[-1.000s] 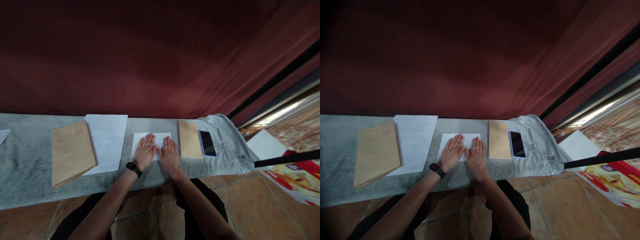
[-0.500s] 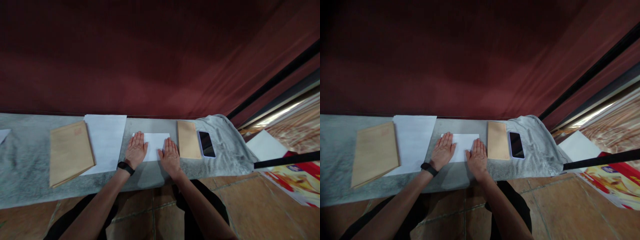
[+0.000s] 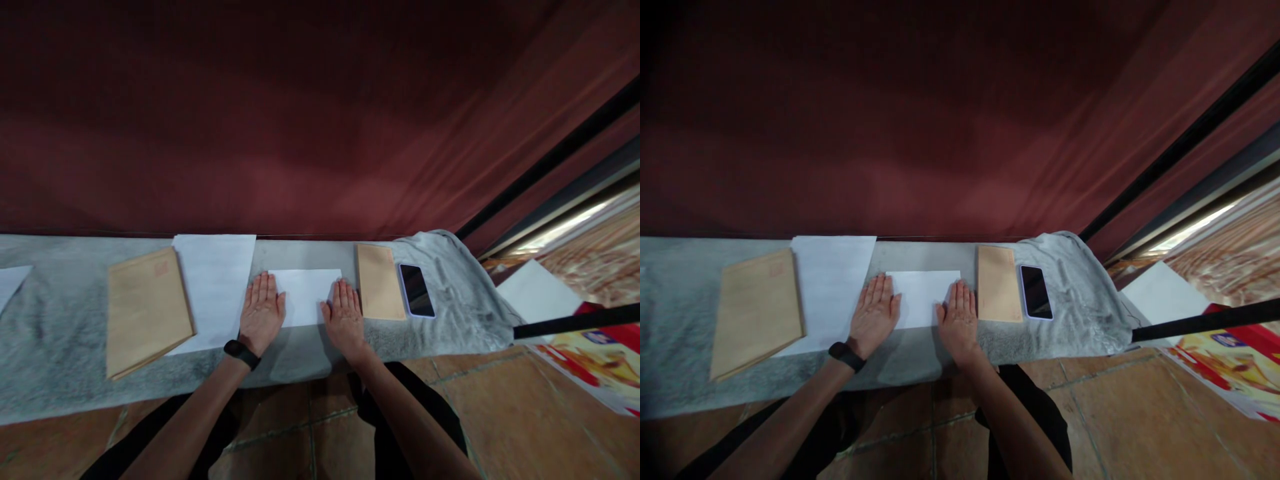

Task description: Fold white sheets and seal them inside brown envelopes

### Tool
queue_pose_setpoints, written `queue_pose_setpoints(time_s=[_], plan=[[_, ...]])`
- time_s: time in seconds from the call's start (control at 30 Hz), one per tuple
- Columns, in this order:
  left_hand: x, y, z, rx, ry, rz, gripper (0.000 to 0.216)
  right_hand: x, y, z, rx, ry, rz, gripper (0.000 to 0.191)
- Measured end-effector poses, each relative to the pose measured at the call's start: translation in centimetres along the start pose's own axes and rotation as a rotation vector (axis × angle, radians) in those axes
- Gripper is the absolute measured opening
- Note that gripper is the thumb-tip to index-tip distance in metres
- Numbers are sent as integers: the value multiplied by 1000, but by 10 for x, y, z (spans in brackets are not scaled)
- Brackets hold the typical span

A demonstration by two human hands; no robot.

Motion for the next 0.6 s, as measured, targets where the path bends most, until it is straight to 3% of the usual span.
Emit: queue_pose_setpoints(time_s=[0.2,0.6], plan=[[-25,-29,2,60,191,-258,56,1,27,0,120,114,232,50],[-14,0,2,43,52,-45,62,-1,3,0,3,46,38,59]])
Point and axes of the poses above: each hand's wrist, its own x-axis towards the middle knuckle, its own z-axis out of the back of the hand, y = z × x, the point moved 3 cm from there along x, towards the middle knuckle, and after that the axes turned 12 degrees about z, right-handed, at the moved point
